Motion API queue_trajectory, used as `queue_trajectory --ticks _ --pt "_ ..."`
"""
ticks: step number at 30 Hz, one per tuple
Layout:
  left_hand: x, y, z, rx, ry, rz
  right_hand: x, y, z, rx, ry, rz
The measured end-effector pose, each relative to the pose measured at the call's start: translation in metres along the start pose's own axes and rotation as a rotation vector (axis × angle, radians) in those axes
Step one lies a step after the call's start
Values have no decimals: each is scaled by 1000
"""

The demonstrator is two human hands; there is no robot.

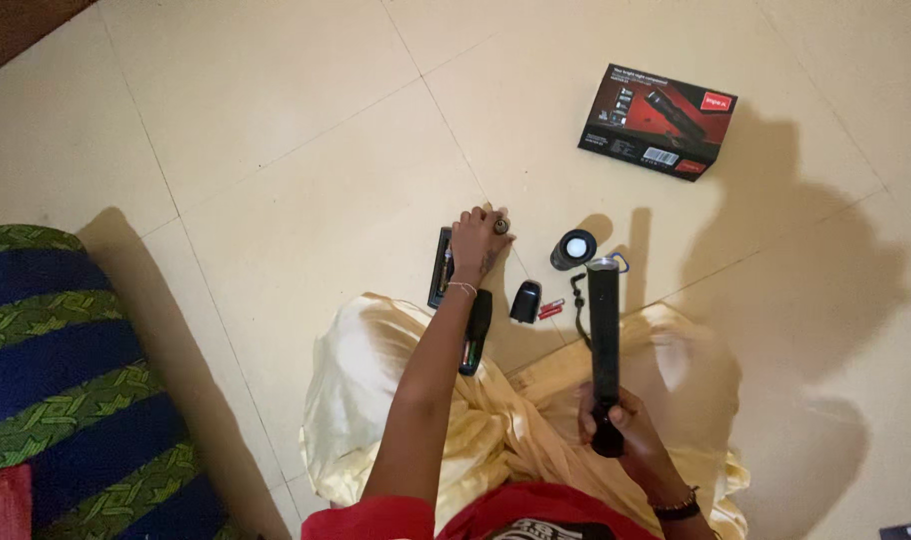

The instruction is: The person sits on the floor and assembles a flashlight. They insert a red battery into the flashlight body, then screw the head onto the body to complete the assembly.

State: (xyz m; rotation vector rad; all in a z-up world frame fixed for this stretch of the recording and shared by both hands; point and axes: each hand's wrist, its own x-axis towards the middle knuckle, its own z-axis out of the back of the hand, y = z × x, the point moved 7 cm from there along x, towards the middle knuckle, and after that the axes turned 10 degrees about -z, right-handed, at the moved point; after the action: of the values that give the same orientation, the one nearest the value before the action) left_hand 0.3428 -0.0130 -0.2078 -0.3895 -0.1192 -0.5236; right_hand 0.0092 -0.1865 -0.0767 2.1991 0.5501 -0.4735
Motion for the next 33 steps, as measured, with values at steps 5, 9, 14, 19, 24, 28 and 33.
queue_trajectory --ticks 5,9,14,19,24,28,33 --pt "-3 11 -30 17 -4 30 0 14 5 -32 27 37" --pt "-4 7 -17 -183 -42 141 -7 14 7 -62 -2 25" --pt "-26 -39 68 -913 -238 336 -14 3 6 -96 -45 -13" --pt "-63 -109 183 -1389 -115 276 -30 -5 -3 -114 -51 -42" --pt "-101 -164 243 -1692 -36 206 -54 -5 -12 -205 -111 -133" --pt "-111 -173 254 -1833 -85 79 -73 -5 -15 -343 -95 -64" --pt "-118 -180 279 -1655 2 1 -95 -1 -7 -560 -152 12"
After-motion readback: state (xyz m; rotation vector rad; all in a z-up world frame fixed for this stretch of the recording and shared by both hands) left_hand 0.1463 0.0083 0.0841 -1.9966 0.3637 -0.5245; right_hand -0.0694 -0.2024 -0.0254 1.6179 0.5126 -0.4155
